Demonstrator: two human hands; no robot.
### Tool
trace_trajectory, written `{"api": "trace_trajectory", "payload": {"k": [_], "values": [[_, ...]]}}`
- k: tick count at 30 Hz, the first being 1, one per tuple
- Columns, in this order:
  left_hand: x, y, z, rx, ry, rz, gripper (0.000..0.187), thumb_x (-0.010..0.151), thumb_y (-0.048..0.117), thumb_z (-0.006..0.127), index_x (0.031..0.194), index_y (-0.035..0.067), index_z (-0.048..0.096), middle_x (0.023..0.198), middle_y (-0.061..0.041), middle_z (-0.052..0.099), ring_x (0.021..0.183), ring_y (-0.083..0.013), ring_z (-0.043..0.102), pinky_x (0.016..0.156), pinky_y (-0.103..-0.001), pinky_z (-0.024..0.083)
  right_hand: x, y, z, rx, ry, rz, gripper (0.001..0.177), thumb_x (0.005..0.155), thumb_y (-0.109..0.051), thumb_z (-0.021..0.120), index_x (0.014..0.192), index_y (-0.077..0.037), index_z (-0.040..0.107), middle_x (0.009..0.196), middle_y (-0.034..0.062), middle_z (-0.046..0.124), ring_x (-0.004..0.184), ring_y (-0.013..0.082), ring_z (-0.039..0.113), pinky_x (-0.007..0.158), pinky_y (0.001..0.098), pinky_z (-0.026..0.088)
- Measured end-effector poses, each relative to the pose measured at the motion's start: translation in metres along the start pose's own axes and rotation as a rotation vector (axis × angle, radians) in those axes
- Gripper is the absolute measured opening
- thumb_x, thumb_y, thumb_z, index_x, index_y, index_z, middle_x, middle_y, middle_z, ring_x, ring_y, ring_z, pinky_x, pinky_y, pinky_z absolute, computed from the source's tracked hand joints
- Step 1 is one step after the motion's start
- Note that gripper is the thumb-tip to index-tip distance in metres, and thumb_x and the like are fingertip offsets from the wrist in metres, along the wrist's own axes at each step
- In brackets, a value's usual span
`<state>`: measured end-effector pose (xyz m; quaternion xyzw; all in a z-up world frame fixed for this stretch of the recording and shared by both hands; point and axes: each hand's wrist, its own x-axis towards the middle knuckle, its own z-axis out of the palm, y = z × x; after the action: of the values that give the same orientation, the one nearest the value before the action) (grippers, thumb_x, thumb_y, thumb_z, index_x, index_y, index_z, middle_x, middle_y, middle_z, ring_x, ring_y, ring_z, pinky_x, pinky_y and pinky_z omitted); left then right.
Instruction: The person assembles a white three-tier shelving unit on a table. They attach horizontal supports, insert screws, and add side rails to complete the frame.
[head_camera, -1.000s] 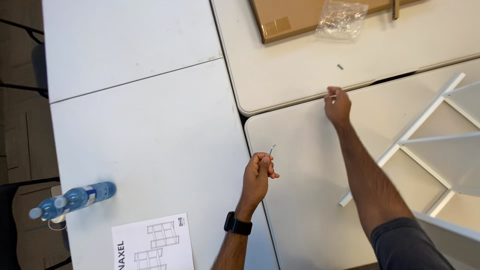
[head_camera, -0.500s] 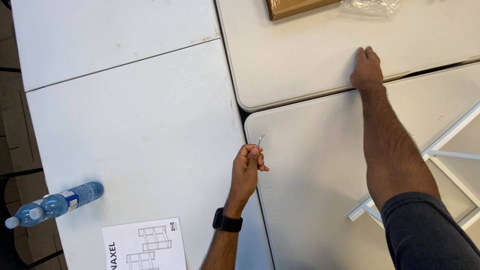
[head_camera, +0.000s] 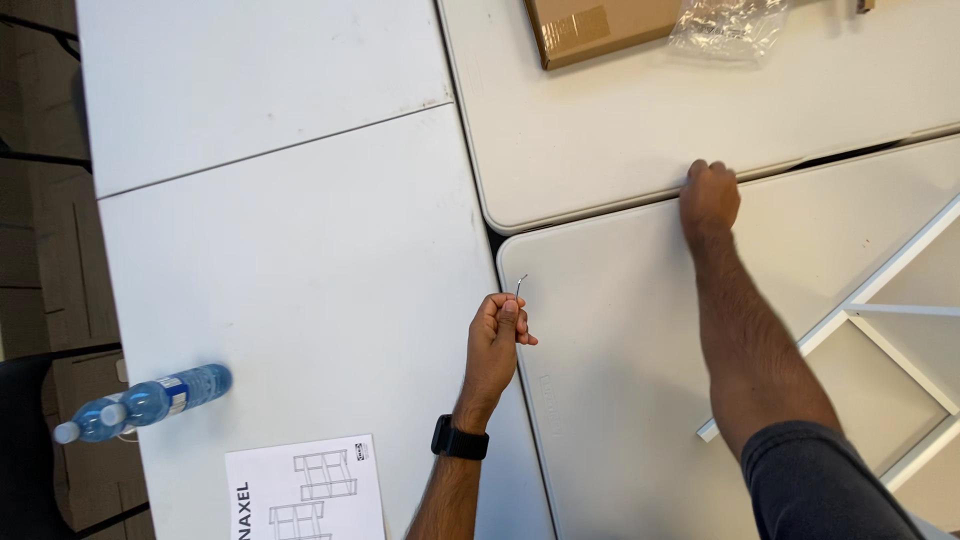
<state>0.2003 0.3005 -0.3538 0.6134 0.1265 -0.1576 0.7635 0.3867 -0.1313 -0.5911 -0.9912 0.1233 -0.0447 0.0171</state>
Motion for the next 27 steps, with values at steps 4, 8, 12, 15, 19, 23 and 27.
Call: {"api": "trace_trajectory", "payload": {"k": [4,8,12,15,19,23,27], "values": [[-0.023,0.012,-0.002,-0.006,-0.003,0.021,0.022,0.12,0.017,0.043,0.115,0.002,0.059,0.078,-0.003,0.053,0.071,-0.0118,0.061,0.076,-0.036,0.069,-0.073,-0.066,-0.031,0.414,0.136,0.205,0.008,0.093,-0.008,0.07,0.1,-0.005,0.073,0.086,0.0222,0.072,0.092,0.0478,0.073,0.081,0.0639,0.06],[-0.056,0.018,-0.01,-0.038,-0.02,0.038,0.022,0.12,0.015,0.043,0.117,0.001,0.06,0.078,-0.004,0.055,0.069,-0.0117,0.063,0.075,-0.035,0.069,-0.173,-0.124,-0.056,0.756,0.015,0.289,0.02,0.094,-0.019,0.075,0.113,-0.022,0.08,0.094,0.0084,0.079,0.093,0.0307,0.076,0.085,0.0483,0.062],[-0.094,0.018,-0.022,-0.055,-0.04,0.052,0.019,0.119,0.012,0.044,0.118,0.001,0.059,0.078,-0.005,0.058,0.067,-0.0142,0.066,0.074,-0.035,0.07,-0.268,-0.183,-0.168,1.142,-0.235,0.262,0.027,0.097,-0.011,0.079,0.123,-0.016,0.08,0.106,0.0132,0.082,0.097,0.0258,0.079,0.088,0.0389,0.066],[-0.126,0.024,-0.023,-0.091,-0.068,0.081,0.015,0.118,0.012,0.047,0.118,0.002,0.058,0.079,-0.006,0.062,0.067,-0.0152,0.069,0.073,-0.035,0.069,-0.318,-0.201,-0.296,1.212,-0.238,0.163,0.024,0.094,-0.008,0.083,0.117,-0.012,0.084,0.106,0.0147,0.081,0.1,0.0253,0.081,0.087,0.0375,0.068],[-0.17,0.052,-0.009,-0.093,-0.152,0.129,0.016,0.117,0.013,0.048,0.121,0.001,0.057,0.082,-0.008,0.064,0.068,-0.0164,0.07,0.076,-0.037,0.069,-0.369,-0.187,-0.404,1.249,0.014,-0.009,0.017,0.094,0.0,0.082,0.111,0.0,0.083,0.105,0.0148,0.079,0.096,0.0241,0.081,0.08,0.0331,0.069],[-0.202,0.064,0.02,-0.101,-0.253,0.161,0.02,0.115,0.024,0.053,0.117,0.005,0.057,0.085,-0.006,0.066,0.071,-0.0174,0.068,0.078,-0.037,0.066,-0.417,-0.153,-0.506,1.283,0.254,-0.166,0.014,0.094,0.001,0.08,0.107,0.001,0.082,0.1,0.0136,0.078,0.095,0.021,0.079,0.084,0.0299,0.07],[-0.222,0.075,0.053,-0.129,-0.391,0.254,0.016,0.118,0.017,0.048,0.124,0.004,0.054,0.084,-0.007,0.066,0.069,-0.0163,0.073,0.074,-0.035,0.069,-0.447,-0.096,-0.581,1.136,0.555,-0.226,0.015,0.088,0.01,0.085,0.102,0.01,0.08,0.099,0.0239,0.079,0.092,0.0313,0.08,0.078,0.0359,0.069]]}}
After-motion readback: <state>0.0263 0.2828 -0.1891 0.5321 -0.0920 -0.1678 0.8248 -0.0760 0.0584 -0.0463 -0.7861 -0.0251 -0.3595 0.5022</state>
